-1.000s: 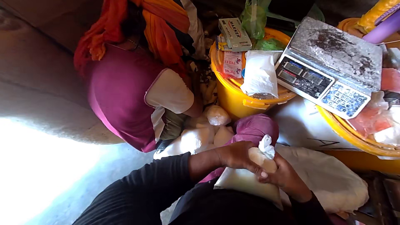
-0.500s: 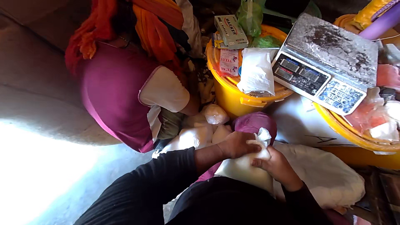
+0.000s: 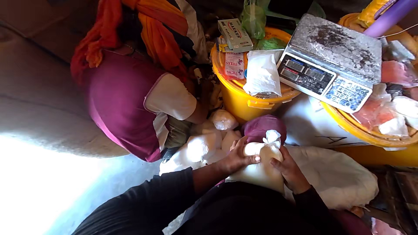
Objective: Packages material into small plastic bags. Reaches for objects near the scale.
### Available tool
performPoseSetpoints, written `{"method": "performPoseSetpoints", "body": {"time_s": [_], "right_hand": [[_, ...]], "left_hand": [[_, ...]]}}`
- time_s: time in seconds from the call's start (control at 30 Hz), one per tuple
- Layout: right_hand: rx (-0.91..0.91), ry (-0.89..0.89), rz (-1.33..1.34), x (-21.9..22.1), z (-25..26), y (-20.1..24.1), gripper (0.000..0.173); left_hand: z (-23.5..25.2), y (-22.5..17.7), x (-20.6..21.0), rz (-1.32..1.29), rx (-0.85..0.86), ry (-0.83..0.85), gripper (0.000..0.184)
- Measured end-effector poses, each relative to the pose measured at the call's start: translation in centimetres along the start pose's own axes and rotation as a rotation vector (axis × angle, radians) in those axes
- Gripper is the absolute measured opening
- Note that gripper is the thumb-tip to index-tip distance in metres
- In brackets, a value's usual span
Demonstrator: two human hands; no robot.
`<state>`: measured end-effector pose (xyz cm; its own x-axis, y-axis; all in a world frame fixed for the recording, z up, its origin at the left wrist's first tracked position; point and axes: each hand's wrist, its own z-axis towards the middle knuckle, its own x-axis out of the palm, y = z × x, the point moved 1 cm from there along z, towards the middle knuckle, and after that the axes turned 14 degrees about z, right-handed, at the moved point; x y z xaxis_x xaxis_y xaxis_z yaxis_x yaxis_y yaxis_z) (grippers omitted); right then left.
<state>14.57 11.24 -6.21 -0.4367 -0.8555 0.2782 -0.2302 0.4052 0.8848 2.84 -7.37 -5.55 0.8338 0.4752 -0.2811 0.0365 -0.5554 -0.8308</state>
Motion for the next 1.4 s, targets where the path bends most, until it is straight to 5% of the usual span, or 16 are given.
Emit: {"method": "performPoseSetpoints", "body": {"time_s": [0.1,0.3,0.5,0.7,0.8,0.97,1.07,1.23,1.4], "right_hand": [[0.033,-0.023,0.030,0.1,-0.6,-0.2,0.112],[0.130,-0.080,0.120,1.9,-1.6,2.1,0.063],[0.107,0.007,0.146,2.4,-3.0,3.2,0.075],[-0.027,-0.037,0.113,2.0,-2.9,2.7,0.061],[-0.012,-0.063,0.227,1.3,-2.5,1.7,0.050],[0.167,0.036,0.218,-0.1,-2.2,0.6,0.085],[-0.025,0.129,0.136,0.1,-2.4,1.1,0.071],[-0.478,0.244,-0.058,-0.6,-2.7,0.4,0.041],[-0.619,0.266,-0.296,-0.6,-3.4,-0.5,0.029]], "left_hand": [[-0.6,0.2,-0.1,0.060,-0.002,0.038,0.103],[-1.1,-1.2,0.3,-0.231,0.001,0.179,0.103],[-2.7,-3.6,-0.9,-0.251,-0.077,0.268,0.084],[-1.8,-2.9,-1.0,-0.073,0.065,0.260,0.106],[-1.2,-2.5,-0.6,-0.123,0.032,0.221,0.077],[-1.1,-2.6,-0.5,-0.383,-0.098,0.211,0.054],[-1.4,-2.0,-0.3,-0.352,0.098,0.167,0.055],[-1.5,0.7,-0.2,0.026,0.659,-0.063,0.065],[-1.0,2.3,-0.2,0.318,0.958,-0.181,0.049]]}}
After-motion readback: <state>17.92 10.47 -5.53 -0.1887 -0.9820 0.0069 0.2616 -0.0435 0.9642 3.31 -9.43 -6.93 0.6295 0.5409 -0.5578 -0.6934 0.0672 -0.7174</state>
